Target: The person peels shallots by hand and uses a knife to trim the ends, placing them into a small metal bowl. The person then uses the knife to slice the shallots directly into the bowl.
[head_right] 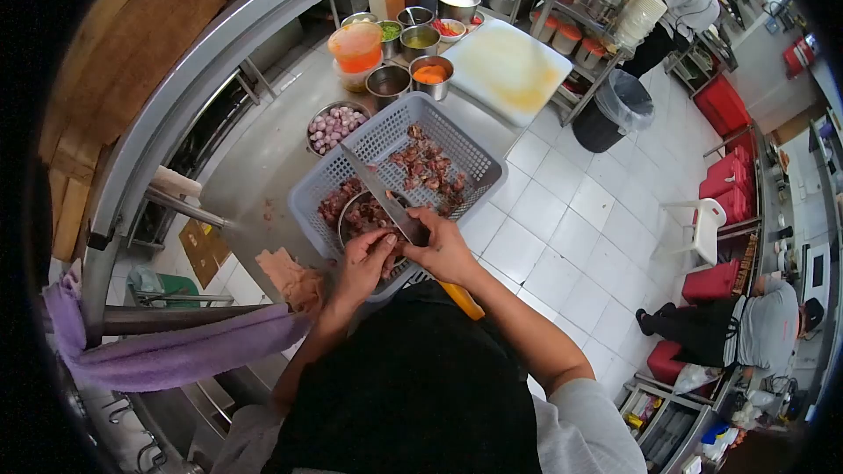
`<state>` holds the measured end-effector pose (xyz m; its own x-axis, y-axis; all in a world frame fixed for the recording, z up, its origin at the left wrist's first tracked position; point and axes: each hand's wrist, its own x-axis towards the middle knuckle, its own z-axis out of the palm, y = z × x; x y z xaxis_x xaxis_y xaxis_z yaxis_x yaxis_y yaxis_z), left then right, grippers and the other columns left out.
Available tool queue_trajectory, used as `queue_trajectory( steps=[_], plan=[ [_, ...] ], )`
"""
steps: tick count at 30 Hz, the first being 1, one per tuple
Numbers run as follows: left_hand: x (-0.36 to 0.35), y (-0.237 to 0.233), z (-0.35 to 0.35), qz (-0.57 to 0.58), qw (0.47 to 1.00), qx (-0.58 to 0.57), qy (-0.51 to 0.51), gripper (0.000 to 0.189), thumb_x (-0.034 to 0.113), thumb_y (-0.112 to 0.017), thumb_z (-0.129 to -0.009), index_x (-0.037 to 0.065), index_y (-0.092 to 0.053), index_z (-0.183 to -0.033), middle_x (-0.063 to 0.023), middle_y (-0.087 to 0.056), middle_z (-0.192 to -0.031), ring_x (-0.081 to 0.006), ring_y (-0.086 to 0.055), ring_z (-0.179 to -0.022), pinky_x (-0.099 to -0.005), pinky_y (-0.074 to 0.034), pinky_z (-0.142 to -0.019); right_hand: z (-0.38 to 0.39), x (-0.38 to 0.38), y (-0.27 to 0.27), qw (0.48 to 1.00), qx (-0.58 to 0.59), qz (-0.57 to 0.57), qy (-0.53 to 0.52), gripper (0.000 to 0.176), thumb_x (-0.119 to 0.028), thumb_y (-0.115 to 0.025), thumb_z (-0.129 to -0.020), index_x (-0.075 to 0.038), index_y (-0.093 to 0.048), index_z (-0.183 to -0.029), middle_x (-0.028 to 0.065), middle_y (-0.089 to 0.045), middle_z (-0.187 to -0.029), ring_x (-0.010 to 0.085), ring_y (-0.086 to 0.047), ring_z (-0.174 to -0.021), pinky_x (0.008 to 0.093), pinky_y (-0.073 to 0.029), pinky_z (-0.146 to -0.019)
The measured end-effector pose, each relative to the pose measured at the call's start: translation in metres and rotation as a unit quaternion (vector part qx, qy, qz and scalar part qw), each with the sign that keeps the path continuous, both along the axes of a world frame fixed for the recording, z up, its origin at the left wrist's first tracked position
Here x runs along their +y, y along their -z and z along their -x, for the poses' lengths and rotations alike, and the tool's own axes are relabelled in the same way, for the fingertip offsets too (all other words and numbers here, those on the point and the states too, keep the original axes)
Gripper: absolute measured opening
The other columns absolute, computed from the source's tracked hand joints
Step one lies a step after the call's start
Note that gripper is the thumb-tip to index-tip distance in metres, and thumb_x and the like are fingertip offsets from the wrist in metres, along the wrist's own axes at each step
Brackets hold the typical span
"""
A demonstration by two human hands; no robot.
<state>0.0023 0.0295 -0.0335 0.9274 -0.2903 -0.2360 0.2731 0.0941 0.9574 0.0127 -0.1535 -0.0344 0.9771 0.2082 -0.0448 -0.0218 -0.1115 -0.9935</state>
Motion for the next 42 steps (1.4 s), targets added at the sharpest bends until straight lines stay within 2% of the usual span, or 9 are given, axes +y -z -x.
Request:
queue_trajectory(
  steps=[2, 6, 8, 12, 16, 21, 25, 26, 42],
  plan=[
    [-0.003, 0.016, 0.000, -0.081, 0.990, -0.112, -0.019, 0.022, 0.017, -0.055, -0.101, -0.001, -0.064, -0.107, 0.0016, -0.058, -0.070, -0.0060, -0.050, -0.058, -0.0211, -0.040, -0.052, 0.003, 0.000, -0.004, 1.000, 0.006, 0.003, -0.003, 0.049, -0.004, -0.071, -0.077, 0.002, -0.056, -0.123, 0.0051, -0.065, -0.095, 0.0089, -0.058, -0.085, 0.0257, -0.049, -0.075],
    [0.004, 0.017, 0.001, -0.115, 0.984, -0.136, -0.022, 0.022, 0.019, -0.053, -0.101, 0.000, -0.065, -0.106, 0.0005, -0.056, -0.071, -0.0061, -0.049, -0.056, -0.0221, -0.039, -0.050, 0.002, 0.000, -0.001, 0.998, 0.057, -0.038, -0.016, 0.049, -0.004, -0.070, -0.076, 0.003, -0.056, -0.123, 0.0043, -0.065, -0.092, 0.0092, -0.057, -0.078, 0.0264, -0.049, -0.069],
    [0.013, 0.014, 0.000, 0.004, 0.999, 0.036, 0.008, 0.023, 0.021, -0.050, -0.103, 0.002, -0.060, -0.113, -0.0035, -0.058, -0.075, -0.0094, -0.051, -0.057, -0.0244, -0.040, -0.050, 0.000, 0.000, -0.007, 0.998, 0.066, -0.024, -0.004, 0.050, -0.005, -0.070, -0.077, 0.004, -0.056, -0.124, 0.0048, -0.065, -0.091, 0.0093, -0.057, -0.076, 0.0264, -0.049, -0.068],
    [0.032, 0.014, -0.002, 0.188, 0.979, 0.075, -0.022, 0.022, 0.020, -0.045, -0.104, 0.006, -0.046, -0.121, -0.0100, -0.061, -0.086, -0.0190, -0.060, -0.065, -0.0289, -0.045, -0.052, -0.011, 0.001, -0.003, 0.997, 0.056, 0.047, -0.027, 0.047, -0.010, -0.074, -0.081, 0.004, -0.056, -0.122, 0.0061, -0.065, -0.098, 0.0111, -0.060, -0.090, 0.0275, -0.050, -0.077],
    [0.048, 0.026, -0.007, 0.289, 0.953, 0.086, -0.042, 0.021, 0.017, -0.049, -0.103, 0.004, -0.050, -0.119, -0.0099, -0.063, -0.102, -0.0215, -0.064, -0.081, -0.0328, -0.051, -0.065, -0.013, 0.011, -0.019, 0.981, -0.036, 0.188, -0.022, 0.047, -0.017, -0.075, -0.084, 0.005, -0.059, -0.122, 0.0075, -0.066, -0.102, 0.0130, -0.061, -0.093, 0.0299, -0.050, -0.082],
    [0.040, 0.022, -0.003, 0.300, 0.947, 0.089, -0.073, 0.024, 0.009, -0.054, -0.099, 0.002, -0.054, -0.122, -0.0107, -0.063, -0.115, -0.0208, -0.064, -0.097, -0.0342, -0.053, -0.079, 0.000, 0.013, -0.029, 0.988, 0.129, -0.011, -0.081, 0.043, -0.024, -0.071, -0.089, 0.003, -0.061, -0.122, 0.0071, -0.064, -0.110, 0.0134, -0.057, -0.102, 0.0295, -0.046, -0.090],
    [0.032, 0.024, -0.004, 0.314, 0.943, 0.067, -0.084, 0.028, 0.003, -0.057, -0.096, 0.000, -0.054, -0.123, -0.0109, -0.062, -0.116, -0.0211, -0.064, -0.103, -0.0346, -0.054, -0.083, 0.011, 0.020, -0.030, 0.980, 0.135, -0.106, -0.099, 0.052, -0.018, -0.065, -0.094, -0.003, -0.046, -0.139, 0.0056, -0.062, -0.108, 0.0128, -0.056, -0.100, 0.0280, -0.045, -0.088],
    [0.029, 0.024, -0.004, 0.315, 0.943, 0.067, -0.084, 0.028, 0.003, -0.057, -0.096, 0.000, -0.054, -0.123, -0.0109, -0.062, -0.116, -0.0211, -0.064, -0.103, -0.0346, -0.054, -0.083, 0.012, 0.018, -0.034, 0.977, 0.136, -0.108, -0.124, 0.058, -0.015, -0.064, -0.094, -0.007, -0.037, -0.145, 0.0032, -0.059, -0.102, 0.0111, -0.054, -0.095, 0.0269, -0.044, -0.084],
    [0.018, 0.008, 0.007, 0.330, 0.932, 0.030, -0.144, 0.028, -0.001, -0.060, -0.093, 0.001, -0.058, -0.120, -0.0103, -0.063, -0.119, -0.0210, -0.062, -0.109, -0.0374, -0.051, -0.095, 0.026, 0.022, -0.039, 0.988, 0.061, -0.105, -0.091, 0.062, -0.012, -0.074, -0.087, -0.011, -0.043, -0.141, -0.0004, -0.054, -0.088, 0.0088, -0.051, -0.080, 0.0247, -0.042, -0.068]
  ],
)
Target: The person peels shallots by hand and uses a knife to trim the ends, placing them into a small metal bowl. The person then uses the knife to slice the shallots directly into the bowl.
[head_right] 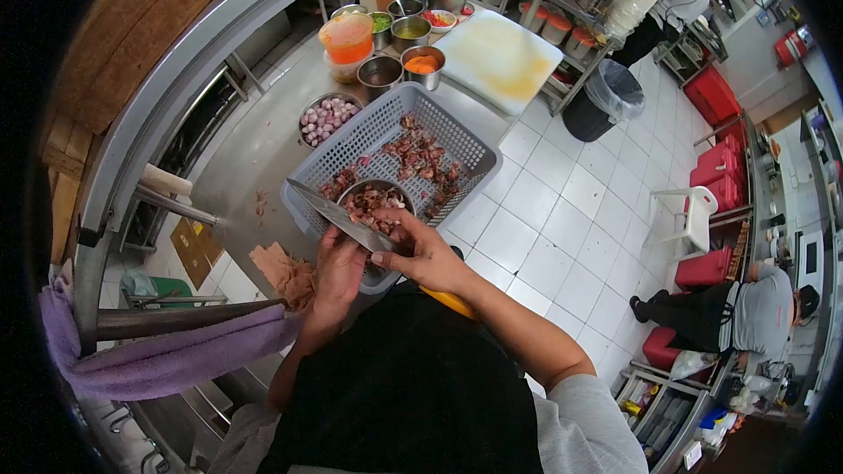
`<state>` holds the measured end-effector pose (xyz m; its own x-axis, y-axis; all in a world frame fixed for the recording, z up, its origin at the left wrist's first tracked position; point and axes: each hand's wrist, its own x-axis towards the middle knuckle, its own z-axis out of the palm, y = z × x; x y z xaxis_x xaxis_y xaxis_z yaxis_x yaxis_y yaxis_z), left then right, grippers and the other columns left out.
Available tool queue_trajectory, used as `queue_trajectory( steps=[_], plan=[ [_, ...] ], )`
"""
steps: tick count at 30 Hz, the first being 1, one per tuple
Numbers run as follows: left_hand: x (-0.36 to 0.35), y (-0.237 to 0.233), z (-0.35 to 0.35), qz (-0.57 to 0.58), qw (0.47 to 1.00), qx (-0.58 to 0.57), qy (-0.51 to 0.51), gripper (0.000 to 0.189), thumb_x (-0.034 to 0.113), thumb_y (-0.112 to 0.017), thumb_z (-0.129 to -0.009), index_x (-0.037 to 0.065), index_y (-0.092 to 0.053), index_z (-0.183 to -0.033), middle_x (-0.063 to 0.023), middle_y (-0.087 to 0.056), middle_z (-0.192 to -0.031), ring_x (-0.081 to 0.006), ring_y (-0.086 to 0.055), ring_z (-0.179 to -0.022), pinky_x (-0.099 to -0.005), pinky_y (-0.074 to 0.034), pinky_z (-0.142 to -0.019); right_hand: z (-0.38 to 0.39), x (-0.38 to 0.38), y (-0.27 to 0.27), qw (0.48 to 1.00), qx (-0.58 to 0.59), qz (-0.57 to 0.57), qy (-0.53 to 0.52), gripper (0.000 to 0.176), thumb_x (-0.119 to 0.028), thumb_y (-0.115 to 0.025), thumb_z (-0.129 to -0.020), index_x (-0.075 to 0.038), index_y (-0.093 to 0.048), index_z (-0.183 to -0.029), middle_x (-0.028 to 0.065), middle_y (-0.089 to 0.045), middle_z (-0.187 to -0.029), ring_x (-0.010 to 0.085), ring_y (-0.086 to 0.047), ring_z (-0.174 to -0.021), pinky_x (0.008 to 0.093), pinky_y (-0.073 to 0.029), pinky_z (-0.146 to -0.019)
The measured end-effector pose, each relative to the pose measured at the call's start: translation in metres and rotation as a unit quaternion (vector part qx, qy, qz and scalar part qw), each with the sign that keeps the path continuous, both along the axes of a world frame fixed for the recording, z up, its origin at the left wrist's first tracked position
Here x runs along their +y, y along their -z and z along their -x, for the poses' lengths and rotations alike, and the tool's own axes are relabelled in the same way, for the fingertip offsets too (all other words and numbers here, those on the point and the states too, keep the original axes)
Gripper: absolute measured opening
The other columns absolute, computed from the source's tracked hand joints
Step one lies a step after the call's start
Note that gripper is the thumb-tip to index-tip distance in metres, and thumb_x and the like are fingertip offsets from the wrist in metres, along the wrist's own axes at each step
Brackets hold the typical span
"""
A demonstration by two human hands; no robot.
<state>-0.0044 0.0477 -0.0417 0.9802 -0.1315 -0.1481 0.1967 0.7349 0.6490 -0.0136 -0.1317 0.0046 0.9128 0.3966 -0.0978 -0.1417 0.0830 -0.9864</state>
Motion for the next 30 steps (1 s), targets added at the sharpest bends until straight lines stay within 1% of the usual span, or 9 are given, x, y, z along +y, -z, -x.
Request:
queue_trajectory(
  steps=[12, 18, 20, 21, 23, 24, 26, 28, 30],
  plan=[
    [-0.005, -0.004, 0.005, 0.008, 0.999, -0.010, -0.043, 0.024, -0.006, -0.060, -0.091, 0.002, -0.060, -0.113, -0.0091, -0.064, -0.111, -0.0202, -0.063, -0.102, -0.0371, -0.052, -0.092, 0.003, 0.004, -0.002, 1.000, 0.005, -0.014, 0.019, 0.060, -0.010, -0.077, -0.085, -0.009, -0.045, -0.135, -0.0028, -0.050, -0.087, 0.0071, -0.050, -0.080, 0.0232, -0.041, -0.068],
    [-0.019, -0.019, 0.015, -0.033, 0.998, 0.005, -0.058, 0.020, -0.004, -0.060, -0.092, 0.001, -0.059, -0.112, -0.0091, -0.064, -0.109, -0.0198, -0.063, -0.100, -0.0346, -0.052, -0.089, -0.003, 0.007, 0.004, 0.997, 0.003, -0.063, 0.043, 0.046, -0.008, -0.076, -0.085, -0.008, -0.049, -0.121, -0.0021, -0.052, -0.089, 0.0071, -0.051, -0.083, 0.0233, -0.042, -0.071],
    [-0.016, -0.020, 0.015, -0.038, 0.997, 0.003, -0.060, 0.020, -0.003, -0.060, -0.093, 0.001, -0.059, -0.112, -0.0087, -0.064, -0.108, -0.0191, -0.063, -0.099, -0.0333, -0.052, -0.086, -0.009, 0.005, 0.002, 0.989, 0.038, -0.142, 0.012, 0.036, -0.012, -0.073, -0.088, -0.009, -0.050, -0.116, -0.0016, -0.053, -0.087, 0.0076, -0.052, -0.077, 0.0225, -0.042, -0.065],
    [-0.011, -0.021, 0.011, -0.022, 1.000, 0.002, -0.021, 0.020, -0.001, -0.061, -0.093, 0.001, -0.059, -0.113, -0.0085, -0.064, -0.107, -0.0182, -0.063, -0.098, -0.0319, -0.052, -0.083, -0.011, 0.001, -0.003, 0.989, 0.038, -0.142, 0.010, 0.036, -0.012, -0.073, -0.088, -0.009, -0.050, -0.116, -0.0016, -0.053, -0.087, 0.0076, -0.052, -0.077, 0.0225, -0.042, -0.065],
    [-0.006, -0.020, 0.006, -0.007, 1.000, 0.001, 0.016, 0.021, 0.001, -0.062, -0.093, 0.001, -0.058, -0.114, -0.0084, -0.065, -0.107, -0.0173, -0.063, -0.097, -0.0305, -0.051, -0.080, -0.014, -0.006, -0.012, 0.961, 0.200, -0.188, -0.021, 0.028, -0.020, -0.068, -0.093, -0.011, -0.050, -0.114, -0.0005, -0.052, -0.082, 0.0083, -0.048, -0.067, 0.0217, -0.035, -0.056],
    [-0.005, -0.018, 0.005, 0.018, 1.000, 0.003, 0.023, 0.023, 0.003, -0.063, -0.093, 0.002, -0.058, -0.115, -0.0083, -0.065, -0.107, -0.0167, -0.063, -0.095, -0.0297, -0.051, -0.076, -0.015, -0.006, -0.010, 0.960, 0.210, -0.186, -0.023, 0.028, -0.027, -0.067, -0.093, -0.013, -0.051, -0.113, -0.0002, -0.051, -0.079, 0.0089, -0.046, -0.062, 0.0214, -0.031, -0.051],
    [-0.005, -0.014, 0.003, 0.044, 0.999, 0.003, 0.028, 0.024, 0.004, -0.064, -0.093, 0.002, -0.058, -0.116, -0.0082, -0.066, -0.108, -0.0162, -0.063, -0.094, -0.0288, -0.050, -0.073, -0.017, -0.005, -0.006, 0.960, 0.214, -0.179, -0.020, 0.029, -0.027, -0.068, -0.093, -0.013, -0.051, -0.113, -0.0001, -0.052, -0.079, 0.0089, -0.047, -0.060, 0.0216, -0.033, -0.050],
    [-0.005, -0.013, 0.003, -0.013, 1.000, -0.003, 0.020, 0.025, 0.004, -0.063, -0.093, 0.003, -0.057, -0.118, -0.0087, -0.066, -0.110, -0.0170, -0.064, -0.092, -0.0305, -0.051, -0.073, -0.019, -0.004, -0.004, 0.960, 0.220, -0.173, -0.018, 0.030, -0.026, -0.068, -0.093, -0.012, -0.051, -0.113, 0.0000, -0.053, -0.079, 0.0088, -0.048, -0.059, 0.0218, -0.034, -0.049],
    [-0.003, -0.007, 0.001, -0.022, 0.999, -0.009, 0.023, 0.026, 0.003, -0.063, -0.093, 0.002, -0.057, -0.118, -0.0090, -0.066, -0.110, -0.0177, -0.064, -0.093, -0.0313, -0.052, -0.074, -0.020, -0.002, -0.002, 0.960, 0.222, -0.169, -0.009, 0.031, -0.027, -0.069, -0.093, -0.012, -0.051, -0.113, -0.0001, -0.053, -0.078, 0.0091, -0.048, -0.057, 0.0226, -0.034, -0.048]
  ],
)
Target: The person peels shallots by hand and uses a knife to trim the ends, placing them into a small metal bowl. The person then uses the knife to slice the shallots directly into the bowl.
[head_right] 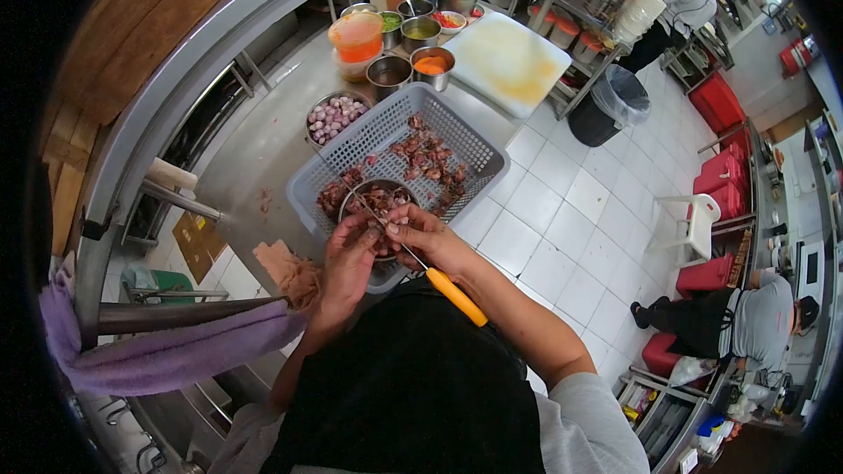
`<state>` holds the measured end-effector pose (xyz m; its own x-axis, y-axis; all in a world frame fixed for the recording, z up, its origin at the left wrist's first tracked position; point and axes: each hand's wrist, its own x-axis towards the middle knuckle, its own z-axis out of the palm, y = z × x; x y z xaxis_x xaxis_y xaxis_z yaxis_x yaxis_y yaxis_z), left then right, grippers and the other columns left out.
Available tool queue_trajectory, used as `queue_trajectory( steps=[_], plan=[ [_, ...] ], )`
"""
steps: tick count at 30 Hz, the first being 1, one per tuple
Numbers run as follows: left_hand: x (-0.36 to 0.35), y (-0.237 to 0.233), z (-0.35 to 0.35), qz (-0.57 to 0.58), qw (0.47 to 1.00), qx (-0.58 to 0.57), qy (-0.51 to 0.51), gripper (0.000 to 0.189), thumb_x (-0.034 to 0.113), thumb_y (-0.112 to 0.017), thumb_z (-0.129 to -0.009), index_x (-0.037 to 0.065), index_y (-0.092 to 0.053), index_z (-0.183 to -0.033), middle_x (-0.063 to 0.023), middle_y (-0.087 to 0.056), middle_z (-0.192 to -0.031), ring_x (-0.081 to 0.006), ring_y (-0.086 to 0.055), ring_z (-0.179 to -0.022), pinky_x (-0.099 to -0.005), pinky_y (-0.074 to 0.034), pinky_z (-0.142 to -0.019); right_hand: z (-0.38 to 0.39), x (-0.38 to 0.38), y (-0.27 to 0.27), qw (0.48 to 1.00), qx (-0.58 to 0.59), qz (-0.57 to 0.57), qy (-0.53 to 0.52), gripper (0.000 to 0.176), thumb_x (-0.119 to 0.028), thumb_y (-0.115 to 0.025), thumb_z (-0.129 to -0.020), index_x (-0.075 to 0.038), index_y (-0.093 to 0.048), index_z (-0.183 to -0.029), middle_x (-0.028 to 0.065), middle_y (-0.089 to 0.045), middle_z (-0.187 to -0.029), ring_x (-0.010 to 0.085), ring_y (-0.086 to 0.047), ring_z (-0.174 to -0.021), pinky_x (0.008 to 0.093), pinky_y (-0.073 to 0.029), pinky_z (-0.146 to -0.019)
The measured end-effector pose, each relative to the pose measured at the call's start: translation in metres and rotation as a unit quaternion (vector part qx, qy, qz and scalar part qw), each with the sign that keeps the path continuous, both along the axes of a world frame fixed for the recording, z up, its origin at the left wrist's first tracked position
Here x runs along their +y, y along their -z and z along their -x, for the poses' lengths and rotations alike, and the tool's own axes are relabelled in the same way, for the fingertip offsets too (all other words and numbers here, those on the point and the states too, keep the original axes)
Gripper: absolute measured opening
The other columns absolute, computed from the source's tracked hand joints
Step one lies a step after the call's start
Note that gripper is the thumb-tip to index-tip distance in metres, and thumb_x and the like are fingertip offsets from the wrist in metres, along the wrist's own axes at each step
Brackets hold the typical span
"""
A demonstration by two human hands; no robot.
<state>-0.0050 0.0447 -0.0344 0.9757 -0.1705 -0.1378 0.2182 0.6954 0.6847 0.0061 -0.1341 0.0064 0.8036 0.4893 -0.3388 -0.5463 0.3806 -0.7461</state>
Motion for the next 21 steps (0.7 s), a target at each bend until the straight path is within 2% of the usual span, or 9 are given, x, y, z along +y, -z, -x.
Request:
queue_trajectory(
  steps=[2, 4, 6, 7, 9, 12, 16, 18, 21],
  plan=[
    [0.005, 0.005, -0.001, -0.009, 1.000, -0.007, 0.005, 0.026, 0.003, -0.063, -0.093, 0.002, -0.056, -0.118, -0.0093, -0.066, -0.110, -0.0184, -0.064, -0.093, -0.0322, -0.052, -0.074, -0.004, -0.003, 0.009, 1.000, 0.003, 0.011, 0.013, 0.032, -0.027, -0.069, -0.092, -0.011, -0.051, -0.113, 0.0002, -0.054, -0.079, 0.0093, -0.049, -0.059, 0.0227, -0.035, -0.050],
    [0.011, 0.000, -0.002, -0.013, 0.999, 0.041, 0.003, 0.026, 0.002, -0.062, -0.093, 0.001, -0.056, -0.118, -0.0106, -0.066, -0.110, -0.0199, -0.065, -0.095, -0.0331, -0.053, -0.078, -0.009, -0.007, 0.019, 0.999, 0.006, 0.021, 0.027, 0.032, -0.026, -0.070, -0.092, -0.010, -0.051, -0.113, 0.0006, -0.056, -0.080, 0.0095, -0.051, -0.061, 0.0227, -0.037, -0.051],
    [0.018, 0.006, -0.005, 0.005, 0.999, 0.039, 0.007, 0.026, 0.002, -0.062, -0.093, 0.000, -0.056, -0.119, -0.0111, -0.066, -0.110, -0.0205, -0.065, -0.096, -0.0333, -0.054, -0.079, -0.012, -0.008, 0.025, 0.996, -0.017, 0.078, 0.037, 0.033, -0.024, -0.072, -0.091, -0.009, -0.051, -0.111, 0.0024, -0.060, -0.085, 0.0109, -0.057, -0.072, 0.0222, -0.043, -0.060],
    [0.020, 0.010, -0.006, 0.022, 0.999, 0.036, 0.011, 0.026, 0.002, -0.061, -0.093, 0.000, -0.055, -0.119, -0.0115, -0.066, -0.110, -0.0210, -0.065, -0.096, -0.0335, -0.054, -0.080, -0.011, -0.008, 0.026, 0.996, -0.017, 0.077, 0.037, 0.033, -0.024, -0.072, -0.091, -0.009, -0.051, -0.111, 0.0024, -0.060, -0.085, 0.0109, -0.057, -0.072, 0.0222, -0.043, -0.060],
    [0.022, 0.015, -0.007, 0.022, 0.999, 0.036, 0.005, 0.025, 0.002, -0.061, -0.093, 0.001, -0.056, -0.118, -0.0118, -0.065, -0.110, -0.0213, -0.065, -0.096, -0.0337, -0.054, -0.080, -0.009, -0.005, 0.028, 0.993, -0.009, 0.115, 0.037, 0.036, -0.020, -0.075, -0.089, -0.007, -0.051, -0.112, 0.0050, -0.064, -0.091, 0.0127, -0.061, -0.085, 0.0233, -0.047, -0.073],
    [0.021, 0.020, -0.008, 0.017, 0.999, 0.041, -0.004, 0.025, 0.003, -0.062, -0.094, 0.001, -0.056, -0.118, -0.0118, -0.065, -0.110, -0.0215, -0.065, -0.098, -0.0340, -0.054, -0.082, -0.004, 0.000, 0.036, 0.992, -0.035, 0.107, 0.061, 0.034, -0.016, -0.074, -0.089, -0.006, -0.051, -0.112, 0.0055, -0.065, -0.096, 0.0137, -0.062, -0.091, 0.0259, -0.048, -0.081],
    [0.017, 0.024, -0.006, 0.012, 0.998, 0.059, -0.028, 0.025, 0.004, -0.062, -0.094, 0.000, -0.055, -0.118, -0.0119, -0.065, -0.110, -0.0217, -0.064, -0.100, -0.0347, -0.054, -0.084, 0.000, -0.002, 0.036, 0.995, -0.056, 0.077, 0.031, 0.032, -0.013, -0.072, -0.090, -0.005, -0.053, -0.115, 0.0055, -0.066, -0.099, 0.0136, -0.062, -0.092, 0.0268, -0.048, -0.082],
    [0.014, 0.027, -0.006, 0.008, 0.997, 0.058, -0.041, 0.026, 0.004, -0.063, -0.094, 0.000, -0.055, -0.118, -0.0120, -0.065, -0.110, -0.0216, -0.064, -0.099, -0.0351, -0.054, -0.084, 0.003, 0.001, 0.030, 0.990, -0.113, 0.085, 0.022, 0.036, -0.013, -0.068, -0.093, -0.008, -0.052, -0.125, 0.0011, -0.064, -0.093, 0.0077, -0.054, -0.079, 0.0228, -0.042, -0.072],
    [0.012, 0.032, -0.007, 0.003, 0.997, 0.056, -0.056, 0.027, 0.003, -0.062, -0.094, -0.001, -0.055, -0.119, -0.0127, -0.064, -0.111, -0.0217, -0.064, -0.100, -0.0362, -0.054, -0.085, 0.006, 0.000, 0.023, 0.987, -0.106, 0.116, -0.002, 0.045, -0.012, -0.069, -0.093, -0.007, -0.051, -0.134, -0.0014, -0.060, -0.092, 0.0065, -0.052, -0.083, 0.0228, -0.042, -0.073]
  ],
)
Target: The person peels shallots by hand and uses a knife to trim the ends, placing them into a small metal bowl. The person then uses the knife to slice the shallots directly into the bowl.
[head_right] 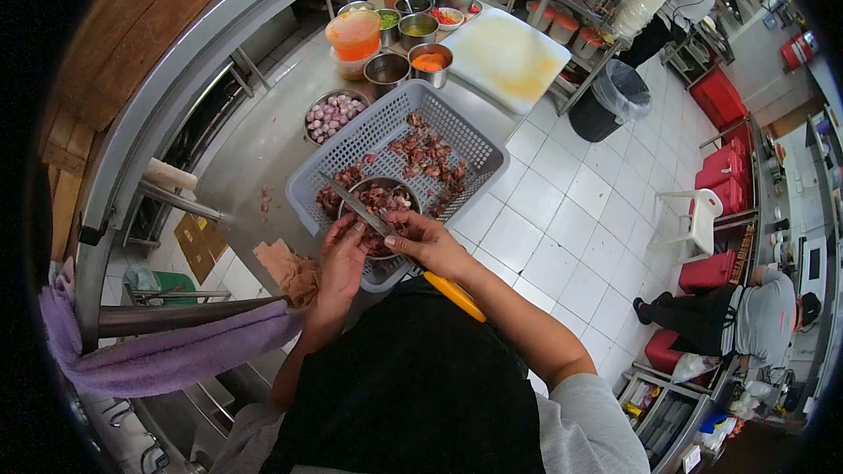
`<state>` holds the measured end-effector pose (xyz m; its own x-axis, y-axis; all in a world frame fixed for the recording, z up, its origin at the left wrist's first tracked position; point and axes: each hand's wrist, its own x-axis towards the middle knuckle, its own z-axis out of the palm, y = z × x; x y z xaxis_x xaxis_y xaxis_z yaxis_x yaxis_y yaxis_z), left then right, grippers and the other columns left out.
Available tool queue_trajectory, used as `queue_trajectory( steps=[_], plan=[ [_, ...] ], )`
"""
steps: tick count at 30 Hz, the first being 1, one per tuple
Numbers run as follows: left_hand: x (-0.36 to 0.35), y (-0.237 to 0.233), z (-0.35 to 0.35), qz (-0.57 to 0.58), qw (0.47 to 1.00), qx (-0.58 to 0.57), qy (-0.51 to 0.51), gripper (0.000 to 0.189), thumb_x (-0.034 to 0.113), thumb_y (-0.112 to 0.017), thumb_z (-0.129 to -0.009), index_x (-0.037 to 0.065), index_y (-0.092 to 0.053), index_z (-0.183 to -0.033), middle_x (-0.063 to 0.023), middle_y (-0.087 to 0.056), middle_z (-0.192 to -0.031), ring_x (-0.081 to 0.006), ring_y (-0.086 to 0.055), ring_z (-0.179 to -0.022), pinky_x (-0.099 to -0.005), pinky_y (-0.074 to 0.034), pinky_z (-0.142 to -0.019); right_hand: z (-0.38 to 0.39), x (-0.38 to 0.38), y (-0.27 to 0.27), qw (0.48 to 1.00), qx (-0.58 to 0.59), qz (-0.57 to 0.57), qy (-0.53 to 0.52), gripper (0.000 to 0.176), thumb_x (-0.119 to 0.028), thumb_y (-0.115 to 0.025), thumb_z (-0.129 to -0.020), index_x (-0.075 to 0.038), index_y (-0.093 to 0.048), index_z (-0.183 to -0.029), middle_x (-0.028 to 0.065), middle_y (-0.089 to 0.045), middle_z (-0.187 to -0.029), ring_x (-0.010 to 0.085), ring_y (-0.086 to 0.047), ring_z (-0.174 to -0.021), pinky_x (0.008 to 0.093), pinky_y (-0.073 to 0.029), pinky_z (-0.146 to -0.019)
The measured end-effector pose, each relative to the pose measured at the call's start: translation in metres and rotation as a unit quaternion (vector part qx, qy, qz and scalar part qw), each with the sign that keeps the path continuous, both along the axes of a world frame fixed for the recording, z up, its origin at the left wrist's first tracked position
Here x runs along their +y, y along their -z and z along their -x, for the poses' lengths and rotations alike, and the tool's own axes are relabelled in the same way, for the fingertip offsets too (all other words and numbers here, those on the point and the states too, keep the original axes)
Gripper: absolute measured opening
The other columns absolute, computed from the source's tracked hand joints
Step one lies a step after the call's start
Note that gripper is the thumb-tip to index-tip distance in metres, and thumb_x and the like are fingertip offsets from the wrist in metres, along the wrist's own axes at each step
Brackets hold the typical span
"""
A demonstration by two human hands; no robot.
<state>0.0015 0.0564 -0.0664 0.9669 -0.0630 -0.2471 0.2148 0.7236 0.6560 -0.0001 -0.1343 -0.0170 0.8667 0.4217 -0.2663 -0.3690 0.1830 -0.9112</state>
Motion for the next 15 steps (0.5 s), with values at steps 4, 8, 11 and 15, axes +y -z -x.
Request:
queue_trajectory(
  steps=[4, 8, 11, 15],
  plan=[
    [-0.005, -0.007, 0.003, 0.018, 1.000, -0.004, 0.013, 0.026, 0.001, -0.060, -0.094, -0.002, -0.055, -0.120, -0.0128, -0.063, -0.114, -0.0220, -0.064, -0.103, -0.0365, -0.054, -0.089, 0.004, 0.000, 0.003, 0.999, -0.014, 0.028, -0.005, 0.053, -0.011, -0.069, -0.092, -0.008, -0.046, -0.140, -0.0022, -0.056, -0.092, 0.0067, -0.051, -0.087, 0.0232, -0.042, -0.077],
    [-0.015, -0.013, 0.006, 0.010, 1.000, -0.012, 0.010, 0.028, 0.000, -0.058, -0.094, -0.001, -0.054, -0.122, -0.0118, -0.063, -0.115, -0.0215, -0.063, -0.106, -0.0356, -0.053, -0.092, 0.008, 0.004, 0.005, 0.995, -0.087, 0.041, 0.014, 0.056, -0.018, -0.074, -0.088, -0.006, -0.047, -0.136, 0.0023, -0.058, -0.092, 0.0098, -0.053, -0.086, 0.0244, -0.044, -0.075],
    [-0.015, -0.014, 0.007, 0.025, 0.999, -0.012, 0.018, 0.028, 0.000, -0.058, -0.094, 0.001, -0.055, -0.122, -0.0098, -0.062, -0.117, -0.0200, -0.062, -0.107, -0.0346, -0.053, -0.093, 0.009, 0.004, 0.003, 0.991, -0.114, 0.061, 0.024, 0.056, -0.017, -0.075, -0.087, -0.007, -0.047, -0.135, 0.0013, -0.055, -0.089, 0.0096, -0.052, -0.083, 0.0245, -0.043, -0.071],
    [-0.018, -0.025, 0.009, 0.033, 0.999, -0.020, 0.017, 0.027, 0.001, -0.058, -0.095, 0.002, -0.055, -0.122, -0.0077, -0.060, -0.118, -0.0185, -0.061, -0.106, -0.0342, -0.052, -0.093, 0.009, 0.005, 0.000, 0.991, -0.117, 0.058, 0.033, 0.055, -0.014, -0.077, -0.086, -0.008, -0.047, -0.132, 0.0007, -0.055, -0.089, 0.0089, -0.052, -0.080, 0.0244, -0.043, -0.068]
  ],
)
